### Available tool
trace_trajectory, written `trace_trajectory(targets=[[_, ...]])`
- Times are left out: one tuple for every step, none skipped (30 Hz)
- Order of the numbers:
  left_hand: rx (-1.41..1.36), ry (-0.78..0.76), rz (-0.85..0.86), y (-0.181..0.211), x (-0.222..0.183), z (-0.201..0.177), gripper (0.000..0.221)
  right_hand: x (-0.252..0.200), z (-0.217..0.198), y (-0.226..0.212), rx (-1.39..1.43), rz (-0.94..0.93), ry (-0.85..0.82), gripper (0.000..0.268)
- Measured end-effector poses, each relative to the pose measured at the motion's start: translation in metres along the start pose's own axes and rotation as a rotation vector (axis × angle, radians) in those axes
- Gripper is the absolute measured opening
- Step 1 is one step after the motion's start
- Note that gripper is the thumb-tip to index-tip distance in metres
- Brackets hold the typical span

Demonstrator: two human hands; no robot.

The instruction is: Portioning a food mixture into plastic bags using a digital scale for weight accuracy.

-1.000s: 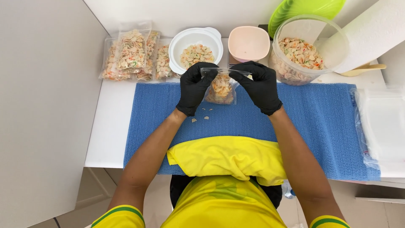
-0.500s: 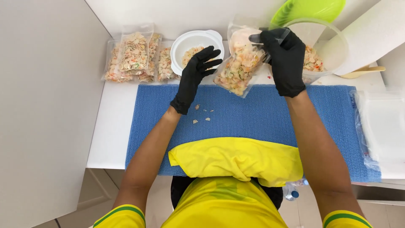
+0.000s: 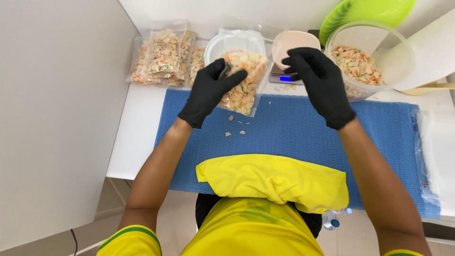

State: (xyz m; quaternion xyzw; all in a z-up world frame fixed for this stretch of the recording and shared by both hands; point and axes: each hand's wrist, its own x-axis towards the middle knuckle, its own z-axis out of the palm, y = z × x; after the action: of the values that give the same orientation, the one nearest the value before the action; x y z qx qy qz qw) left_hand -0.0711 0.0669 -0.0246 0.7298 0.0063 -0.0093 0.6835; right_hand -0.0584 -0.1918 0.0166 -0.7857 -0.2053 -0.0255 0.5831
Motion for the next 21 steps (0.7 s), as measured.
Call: trace_trajectory(targets=[[-0.001,0.016,-0.004,0.006,-0.012,-0.01,0.087,-0.011,-0.001,-0.001,0.004,-0.003,-0.016,0.03],[0.042,0.155,0.002,0.013,-0.025,-0.019,0.095,-0.022,-0.003,-0.003,-0.062,0.069,-0.021,0.028],[0.086,0.29,0.013,0.021,-0.035,-0.026,0.104,-0.032,-0.007,-0.005,-0.131,0.135,-0.019,0.026],[0.085,0.302,0.015,0.011,-0.042,-0.041,0.104,-0.042,-0.012,-0.002,-0.129,0.127,-0.029,0.026],[0.132,0.426,0.044,-0.001,-0.051,-0.055,0.083,-0.056,-0.017,0.002,-0.235,0.138,-0.071,0.025],[0.179,0.549,0.072,-0.013,-0.06,-0.068,0.063,-0.071,-0.022,0.006,-0.341,0.148,-0.115,0.026],[0.182,0.551,0.076,-0.013,-0.068,-0.079,0.063,-0.081,-0.026,0.009,-0.338,0.143,-0.114,0.026],[0.241,0.557,0.077,-0.013,-0.077,-0.09,0.051,-0.092,-0.03,0.011,-0.308,0.184,-0.121,0.026],[0.298,0.562,0.072,-0.016,-0.087,-0.101,0.04,-0.104,-0.033,0.014,-0.28,0.231,-0.131,0.027],[0.297,0.563,0.069,-0.025,-0.091,-0.116,0.04,-0.113,-0.036,0.016,-0.28,0.233,-0.134,0.027],[0.502,0.546,-0.043,-0.031,-0.094,-0.13,0.042,-0.121,-0.04,0.018,-0.29,0.249,-0.121,0.026],[0.704,0.523,-0.157,-0.038,-0.097,-0.145,0.045,-0.129,-0.044,0.019,-0.3,0.265,-0.107,0.026],[0.704,0.525,-0.159,-0.049,-0.095,-0.154,0.045,-0.137,-0.047,0.024,-0.3,0.265,-0.11,0.026],[0.786,0.506,-0.187,-0.061,-0.093,-0.164,0.057,-0.144,-0.05,0.03,-0.291,0.275,-0.07,0.026],[0.869,0.483,-0.211,-0.071,-0.089,-0.173,0.07,-0.151,-0.053,0.035,-0.28,0.286,-0.026,0.027],[0.87,0.483,-0.21,-0.078,-0.086,-0.179,0.07,-0.153,-0.054,0.037,-0.279,0.285,-0.024,0.027],[0.88,0.467,-0.215,-0.087,-0.083,-0.183,0.074,-0.159,-0.056,0.039,-0.265,0.315,-0.001,0.026],[0.89,0.452,-0.219,-0.097,-0.081,-0.186,0.078,-0.164,-0.058,0.041,-0.25,0.345,0.021,0.026],[0.889,0.444,-0.216,-0.087,-0.083,-0.182,0.078,-0.166,-0.058,0.043,-0.252,0.35,0.028,0.026],[0.873,0.452,-0.253,-0.076,-0.085,-0.179,0.068,-0.169,-0.059,0.046,-0.254,0.35,0.028,0.026],[0.858,0.453,-0.285,-0.065,-0.083,-0.174,0.06,-0.172,-0.06,0.047,-0.255,0.354,0.035,0.026]])
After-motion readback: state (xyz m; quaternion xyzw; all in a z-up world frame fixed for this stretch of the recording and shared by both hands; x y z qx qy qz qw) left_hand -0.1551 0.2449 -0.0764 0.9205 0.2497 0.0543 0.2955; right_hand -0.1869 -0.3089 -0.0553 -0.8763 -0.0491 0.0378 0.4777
